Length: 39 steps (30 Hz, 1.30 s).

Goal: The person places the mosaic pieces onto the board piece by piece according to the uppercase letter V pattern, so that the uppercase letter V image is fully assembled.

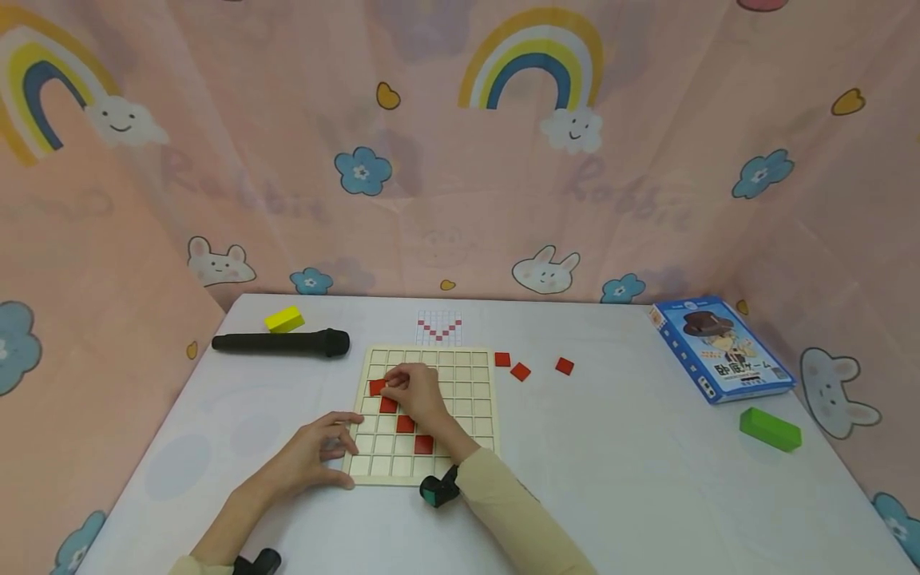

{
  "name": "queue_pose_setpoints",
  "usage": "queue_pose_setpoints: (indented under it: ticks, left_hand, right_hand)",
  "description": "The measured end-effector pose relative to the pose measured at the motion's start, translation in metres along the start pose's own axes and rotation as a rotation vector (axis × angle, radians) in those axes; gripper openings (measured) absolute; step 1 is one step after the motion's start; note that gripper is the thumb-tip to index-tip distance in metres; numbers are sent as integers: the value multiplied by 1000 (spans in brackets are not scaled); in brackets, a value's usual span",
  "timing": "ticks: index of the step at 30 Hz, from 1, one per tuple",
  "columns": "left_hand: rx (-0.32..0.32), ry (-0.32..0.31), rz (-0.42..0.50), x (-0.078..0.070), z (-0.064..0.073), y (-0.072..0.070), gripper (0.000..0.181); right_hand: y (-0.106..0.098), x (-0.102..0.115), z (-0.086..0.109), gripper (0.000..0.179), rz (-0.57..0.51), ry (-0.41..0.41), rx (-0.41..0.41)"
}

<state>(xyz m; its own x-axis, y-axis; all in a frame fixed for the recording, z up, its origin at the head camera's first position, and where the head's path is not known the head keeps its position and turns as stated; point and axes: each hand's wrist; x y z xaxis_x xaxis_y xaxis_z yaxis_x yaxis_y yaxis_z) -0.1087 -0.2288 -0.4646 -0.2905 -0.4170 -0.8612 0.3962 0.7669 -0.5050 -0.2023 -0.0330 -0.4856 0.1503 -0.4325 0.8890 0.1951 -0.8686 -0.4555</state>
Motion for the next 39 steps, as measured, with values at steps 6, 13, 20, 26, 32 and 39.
queue_pose_setpoints:
  ticks: [6, 13, 20, 26, 32, 39]
  left_hand:
    - [5, 2, 9, 0, 0, 0, 35]
    - [7, 4, 5, 1, 0, -1, 35]
    - [9, 11, 0, 2, 1, -1, 35]
    - [10, 10, -1, 1, 0, -1, 35]
    - [8, 4, -2, 3, 1, 0, 35]
    - [10, -4, 0, 3, 2, 0, 34]
  right_hand:
    - [2, 4, -2, 17, 40, 9, 0]
    - [-1, 11, -2, 27, 64, 58, 30]
    - [0, 11, -3, 24, 26, 80, 52]
    - [0, 12, -3, 26, 29, 59, 19]
    - [-1, 12, -2, 23, -13, 69, 17]
    - [0, 12, -1, 14, -5, 55, 29]
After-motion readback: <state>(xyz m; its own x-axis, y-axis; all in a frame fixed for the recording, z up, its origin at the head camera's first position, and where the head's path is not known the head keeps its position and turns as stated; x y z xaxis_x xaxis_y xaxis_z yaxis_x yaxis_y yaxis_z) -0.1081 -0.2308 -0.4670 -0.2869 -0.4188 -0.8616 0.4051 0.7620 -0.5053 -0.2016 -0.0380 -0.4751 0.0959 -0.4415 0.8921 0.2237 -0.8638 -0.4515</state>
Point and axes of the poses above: each hand's wrist, its own z-axis away from the middle knuckle, its own y-axis out of the palm, x = y × z, and after that the axes turned 10 degrees about y, right-handed
